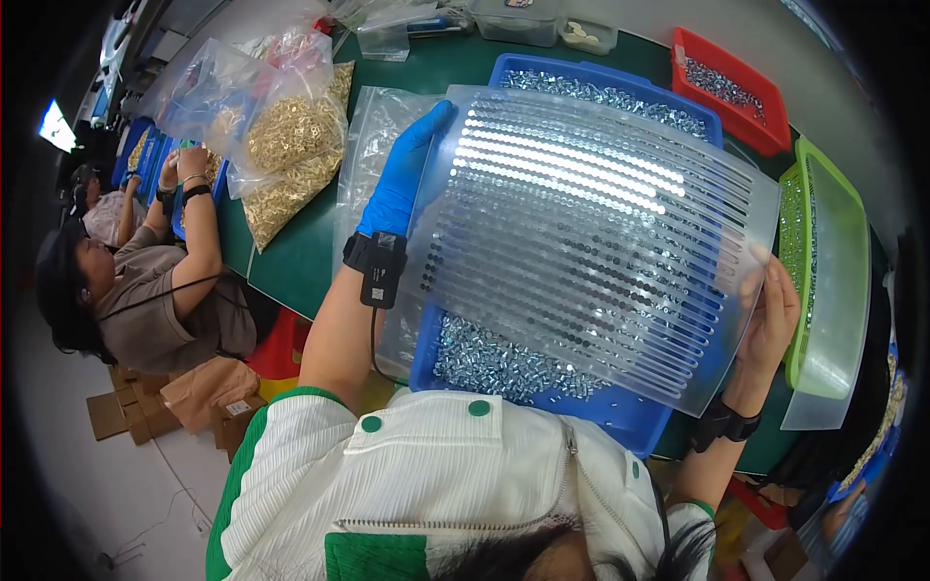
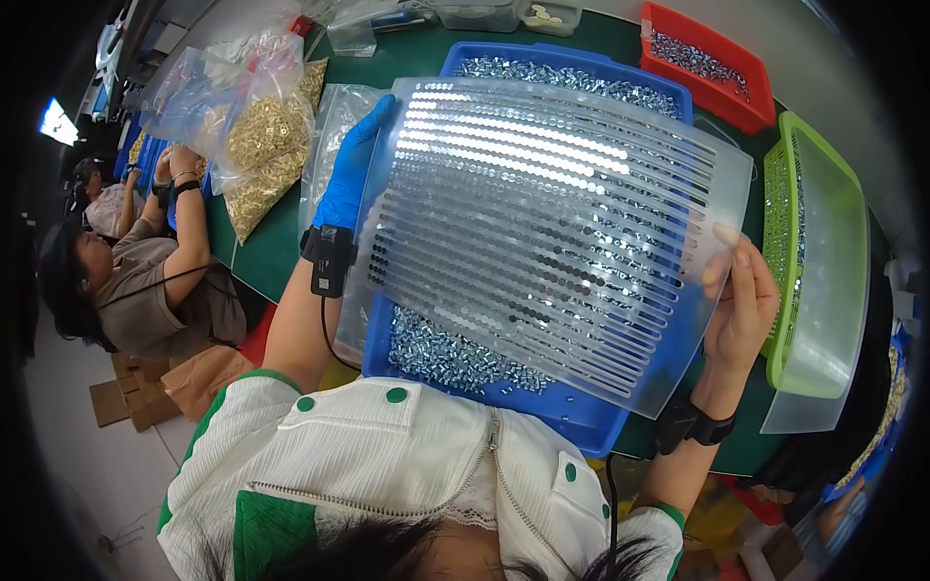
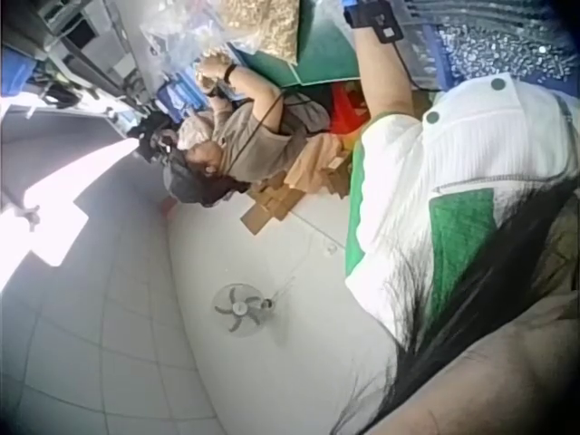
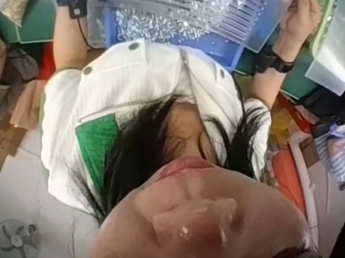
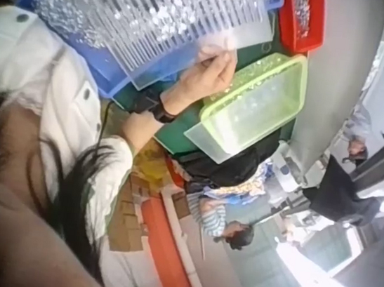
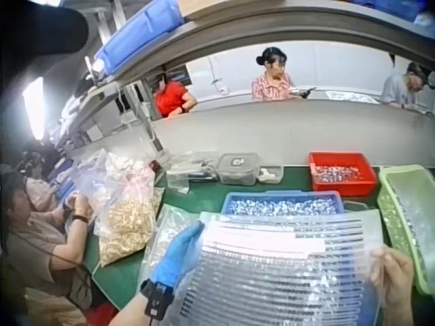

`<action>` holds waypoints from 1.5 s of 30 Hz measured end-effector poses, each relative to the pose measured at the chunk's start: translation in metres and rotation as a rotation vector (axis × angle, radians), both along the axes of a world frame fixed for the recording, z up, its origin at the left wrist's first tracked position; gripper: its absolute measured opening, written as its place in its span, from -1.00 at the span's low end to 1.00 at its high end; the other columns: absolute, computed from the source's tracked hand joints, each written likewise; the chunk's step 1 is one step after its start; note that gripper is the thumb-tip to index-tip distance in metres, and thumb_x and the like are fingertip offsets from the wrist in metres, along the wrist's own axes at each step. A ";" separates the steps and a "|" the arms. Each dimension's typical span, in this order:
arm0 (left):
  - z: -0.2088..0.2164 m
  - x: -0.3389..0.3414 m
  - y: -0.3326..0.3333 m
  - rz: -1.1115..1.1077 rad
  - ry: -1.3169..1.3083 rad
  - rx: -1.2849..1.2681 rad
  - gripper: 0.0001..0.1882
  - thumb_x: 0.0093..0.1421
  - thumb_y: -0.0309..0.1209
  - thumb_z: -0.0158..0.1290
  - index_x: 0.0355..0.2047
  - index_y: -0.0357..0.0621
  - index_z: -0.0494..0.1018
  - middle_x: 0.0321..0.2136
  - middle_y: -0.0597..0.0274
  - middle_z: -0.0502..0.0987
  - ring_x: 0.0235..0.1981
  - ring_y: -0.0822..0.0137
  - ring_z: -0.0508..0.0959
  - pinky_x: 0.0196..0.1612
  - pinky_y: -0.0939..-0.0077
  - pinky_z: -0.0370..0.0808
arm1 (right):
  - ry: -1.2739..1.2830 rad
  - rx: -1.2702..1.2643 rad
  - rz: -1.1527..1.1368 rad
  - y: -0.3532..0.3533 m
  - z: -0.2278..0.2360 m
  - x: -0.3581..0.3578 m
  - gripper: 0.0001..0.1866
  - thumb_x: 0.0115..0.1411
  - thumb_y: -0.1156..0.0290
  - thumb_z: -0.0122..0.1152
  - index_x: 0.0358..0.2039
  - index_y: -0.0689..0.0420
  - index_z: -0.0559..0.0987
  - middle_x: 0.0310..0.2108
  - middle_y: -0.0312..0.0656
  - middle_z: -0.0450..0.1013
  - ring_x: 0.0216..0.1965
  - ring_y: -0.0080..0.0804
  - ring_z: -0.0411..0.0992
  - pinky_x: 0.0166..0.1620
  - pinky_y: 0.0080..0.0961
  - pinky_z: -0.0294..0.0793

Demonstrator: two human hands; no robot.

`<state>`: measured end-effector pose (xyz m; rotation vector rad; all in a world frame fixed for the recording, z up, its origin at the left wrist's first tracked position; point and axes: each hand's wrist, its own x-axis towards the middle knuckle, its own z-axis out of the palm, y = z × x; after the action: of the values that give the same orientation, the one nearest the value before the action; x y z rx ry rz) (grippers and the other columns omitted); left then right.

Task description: The person picks up small metal components from a blue tray and places them into the slots of a transparent template. After filling the slots, the person lifts and shakes the template before setting it back down on the tray.

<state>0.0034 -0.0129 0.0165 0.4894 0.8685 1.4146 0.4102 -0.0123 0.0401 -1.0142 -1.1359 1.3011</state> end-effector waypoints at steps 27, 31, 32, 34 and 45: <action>-0.010 -0.011 0.002 -0.031 -0.123 -0.003 -0.55 0.27 -0.17 -0.18 0.00 -0.30 0.29 -0.09 0.06 0.42 -0.10 0.26 0.45 0.00 0.48 0.38 | 0.004 -0.003 -0.014 0.002 0.000 0.000 -0.70 0.23 0.45 -0.06 -0.07 0.32 0.44 -0.50 -0.29 0.41 -0.55 -0.70 0.24 -0.48 -0.83 0.19; -0.011 -0.011 0.002 -0.027 -0.132 -0.006 -0.56 0.27 -0.18 -0.16 -0.01 -0.30 0.29 -0.10 0.05 0.42 -0.11 0.26 0.46 -0.02 0.50 0.40 | 0.043 0.039 0.027 0.001 0.000 0.002 -0.68 0.23 0.46 -0.07 -0.04 0.34 0.42 -0.50 -0.28 0.40 -0.54 -0.70 0.23 -0.48 -0.83 0.16; -0.014 -0.012 0.004 -0.019 -0.143 0.015 -0.56 0.27 -0.19 -0.16 -0.01 -0.30 0.29 -0.10 0.05 0.42 -0.12 0.27 0.46 -0.03 0.50 0.40 | 0.061 0.053 0.043 0.001 0.000 0.002 -0.67 0.23 0.46 -0.08 -0.04 0.35 0.41 -0.50 -0.27 0.40 -0.54 -0.70 0.23 -0.48 -0.84 0.15; -0.018 -0.015 0.006 -0.001 -0.166 0.056 -0.56 0.26 -0.19 -0.14 -0.02 -0.31 0.30 -0.11 0.05 0.43 -0.13 0.27 0.47 -0.04 0.51 0.41 | 0.042 0.058 0.057 0.002 0.001 0.003 -0.66 0.24 0.46 -0.10 -0.02 0.35 0.39 -0.49 -0.31 0.37 -0.53 -0.72 0.21 -0.46 -0.84 0.14; -0.011 -0.009 0.003 -0.007 -0.121 0.007 -0.56 0.25 -0.20 -0.13 -0.03 -0.33 0.31 -0.14 0.05 0.45 -0.14 0.28 0.48 -0.06 0.54 0.42 | -0.002 0.055 0.072 0.001 -0.001 0.006 -0.63 0.25 0.43 -0.13 0.02 0.36 0.35 -0.49 -0.37 0.32 -0.50 -0.74 0.18 -0.42 -0.84 0.13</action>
<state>-0.0057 -0.0098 0.0057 0.4077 0.7639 1.4263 0.4158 -0.0111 0.0388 -0.9421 -1.2130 1.3181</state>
